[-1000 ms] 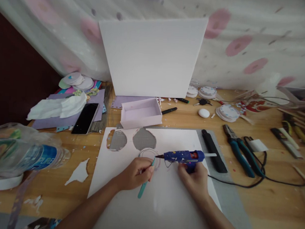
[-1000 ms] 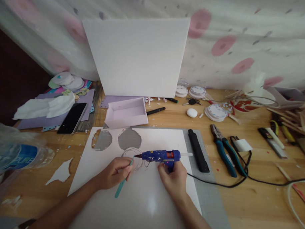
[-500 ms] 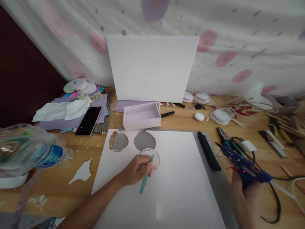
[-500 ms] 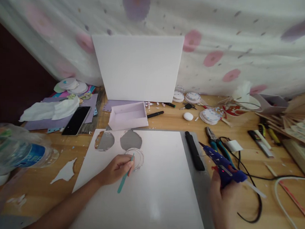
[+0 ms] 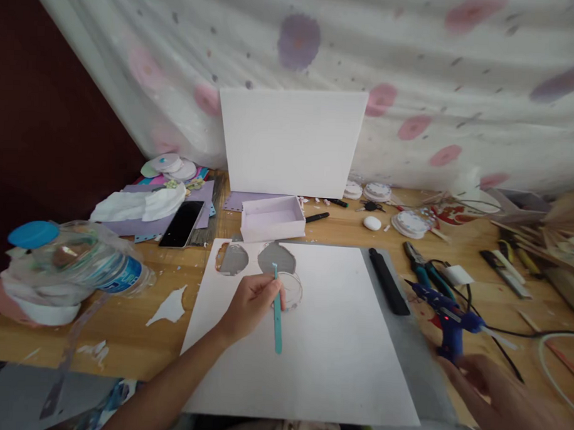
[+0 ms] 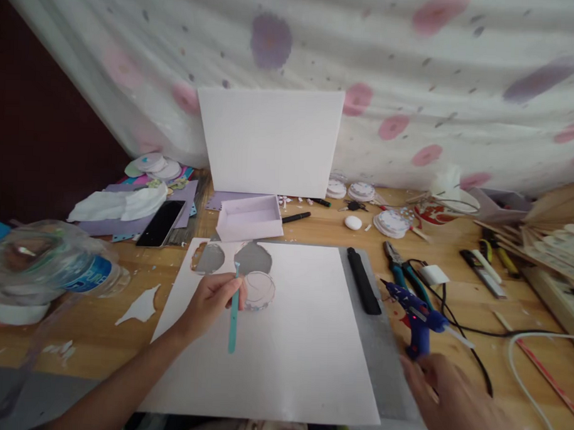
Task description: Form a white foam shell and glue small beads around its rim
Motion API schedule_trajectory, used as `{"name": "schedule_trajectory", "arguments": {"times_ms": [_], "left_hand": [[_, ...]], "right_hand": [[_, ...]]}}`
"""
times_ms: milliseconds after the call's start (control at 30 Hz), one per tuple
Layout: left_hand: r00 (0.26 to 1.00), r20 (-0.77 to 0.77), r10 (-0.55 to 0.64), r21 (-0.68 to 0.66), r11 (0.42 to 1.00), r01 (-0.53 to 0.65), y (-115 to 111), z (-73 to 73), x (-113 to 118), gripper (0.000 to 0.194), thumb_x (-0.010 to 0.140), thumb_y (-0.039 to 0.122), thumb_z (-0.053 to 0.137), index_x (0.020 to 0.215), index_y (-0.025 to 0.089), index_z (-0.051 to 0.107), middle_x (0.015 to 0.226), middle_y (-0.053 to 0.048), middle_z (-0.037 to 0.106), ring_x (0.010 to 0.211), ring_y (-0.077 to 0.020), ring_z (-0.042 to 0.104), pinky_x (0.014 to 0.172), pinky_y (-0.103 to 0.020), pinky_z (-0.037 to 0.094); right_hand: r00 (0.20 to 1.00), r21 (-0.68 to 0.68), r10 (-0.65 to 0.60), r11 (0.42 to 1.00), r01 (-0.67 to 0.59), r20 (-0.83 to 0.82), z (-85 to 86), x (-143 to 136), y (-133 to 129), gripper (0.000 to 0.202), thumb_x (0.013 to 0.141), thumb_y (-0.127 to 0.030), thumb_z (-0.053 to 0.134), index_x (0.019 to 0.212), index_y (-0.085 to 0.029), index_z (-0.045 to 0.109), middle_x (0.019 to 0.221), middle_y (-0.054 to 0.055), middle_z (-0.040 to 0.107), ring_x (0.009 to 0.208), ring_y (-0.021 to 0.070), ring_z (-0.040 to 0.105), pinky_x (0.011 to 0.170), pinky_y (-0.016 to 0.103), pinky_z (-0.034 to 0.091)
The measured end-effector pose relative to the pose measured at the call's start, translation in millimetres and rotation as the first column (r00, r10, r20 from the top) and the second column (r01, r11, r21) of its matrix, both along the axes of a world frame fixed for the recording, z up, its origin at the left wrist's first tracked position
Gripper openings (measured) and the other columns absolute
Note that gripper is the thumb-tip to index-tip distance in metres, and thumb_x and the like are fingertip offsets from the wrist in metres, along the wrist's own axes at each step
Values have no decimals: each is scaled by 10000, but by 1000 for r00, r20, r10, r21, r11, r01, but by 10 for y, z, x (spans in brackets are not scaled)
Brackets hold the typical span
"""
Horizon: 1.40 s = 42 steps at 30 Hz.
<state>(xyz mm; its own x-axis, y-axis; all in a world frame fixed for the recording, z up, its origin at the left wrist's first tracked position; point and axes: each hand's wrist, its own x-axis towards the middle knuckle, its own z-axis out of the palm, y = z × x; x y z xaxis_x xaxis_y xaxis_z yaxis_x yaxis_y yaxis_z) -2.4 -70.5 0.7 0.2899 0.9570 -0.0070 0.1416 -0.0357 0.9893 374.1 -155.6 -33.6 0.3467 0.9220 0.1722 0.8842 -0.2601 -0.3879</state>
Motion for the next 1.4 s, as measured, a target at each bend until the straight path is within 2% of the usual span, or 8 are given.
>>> {"name": "schedule_trajectory", "arguments": {"times_ms": [167, 433, 533, 633, 733, 800, 1033, 1400], "left_hand": [[998, -16, 55, -154, 986, -57, -153, 35, 292, 418, 840, 296, 402, 512, 133, 604, 488, -15, 517, 472, -98, 396, 477, -235, 302], [944, -324, 69, 36, 997, -61, -222, -4, 502, 426, 829, 304, 450, 429, 169, 396, 430, 22, 414, 452, -93, 396, 477, -247, 279], [934, -357, 4, 132, 990, 47, -119, 35, 355, 467, 896, 296, 377, 458, 165, 470, 452, 5, 491, 482, -103, 464, 548, -256, 348], [915, -402, 18, 442, 879, 177, 56, 86, 110, 409, 888, 266, 412, 499, 168, 493, 521, -13, 525, 561, -123, 491, 638, -277, 392], [881, -471, -35, 546, 773, 323, 235, 58, -91, 175, 801, 316, 580, 887, 174, 635, 892, -70, 648, 871, -194, 567, 853, -342, 416], [840, -531, -113, 506, 753, 421, 316, -37, -146, 565, 706, 397, 694, 1208, 196, 531, 1205, -105, 572, 1115, -252, 502, 999, -403, 351], [801, -574, -171, 375, 815, 443, 343, -491, -102, 846, 665, 401, 747, 1382, 225, 335, 1360, -111, 456, 1251, -273, 400, 1072, -436, 310], [832, -526, -178, 318, 866, 386, 334, -544, -125, 823, 661, 396, 770, 1354, 240, 353, 1282, -80, 505, 1192, -244, 439, 1036, -387, 349]], "right_hand": [[690, 143, 724, 683, -716, -5, 435, -995, 127, 242, 805, -331, 604, 985, -223, 484, 866, 51, 618, 779, 181, 619, 669, 294, 501], [353, 375, 894, 238, -896, 276, 286, -1771, 656, 213, 801, -34, 423, 815, -233, 349, 632, -24, 462, 570, 155, 415, 522, 270, 329], [402, 466, 912, 324, -824, 77, 144, -1758, 723, 251, 805, -10, 393, 756, -240, 307, 622, -46, 405, 547, 131, 387, 511, 253, 298], [488, 648, 817, 555, -522, -307, -45, -1730, 724, 236, 856, -70, 396, 782, -247, 260, 647, -64, 329, 527, 112, 344, 495, 236, 286], [395, 635, 684, 724, -268, -613, -233, -1721, 689, 196, 924, -179, 389, 820, -256, 241, 660, -69, 290, 531, 111, 327, 484, 227, 279], [302, 581, 634, 773, -255, -712, -321, -1724, 664, 200, 948, -231, 381, 813, -259, 235, 650, -73, 261, 527, 111, 303, 478, 226, 262], [218, 522, 632, 752, -403, -744, -390, -1715, 662, 190, 962, -272, 364, 821, -260, 237, 650, -69, 265, 516, 111, 247, 471, 236, 225], [261, 466, 624, 748, -472, -737, -417, -1744, 674, 185, 934, -142, 337, 827, -253, 235, 665, -69, 276, 519, 109, 247, 469, 236, 228]]}}
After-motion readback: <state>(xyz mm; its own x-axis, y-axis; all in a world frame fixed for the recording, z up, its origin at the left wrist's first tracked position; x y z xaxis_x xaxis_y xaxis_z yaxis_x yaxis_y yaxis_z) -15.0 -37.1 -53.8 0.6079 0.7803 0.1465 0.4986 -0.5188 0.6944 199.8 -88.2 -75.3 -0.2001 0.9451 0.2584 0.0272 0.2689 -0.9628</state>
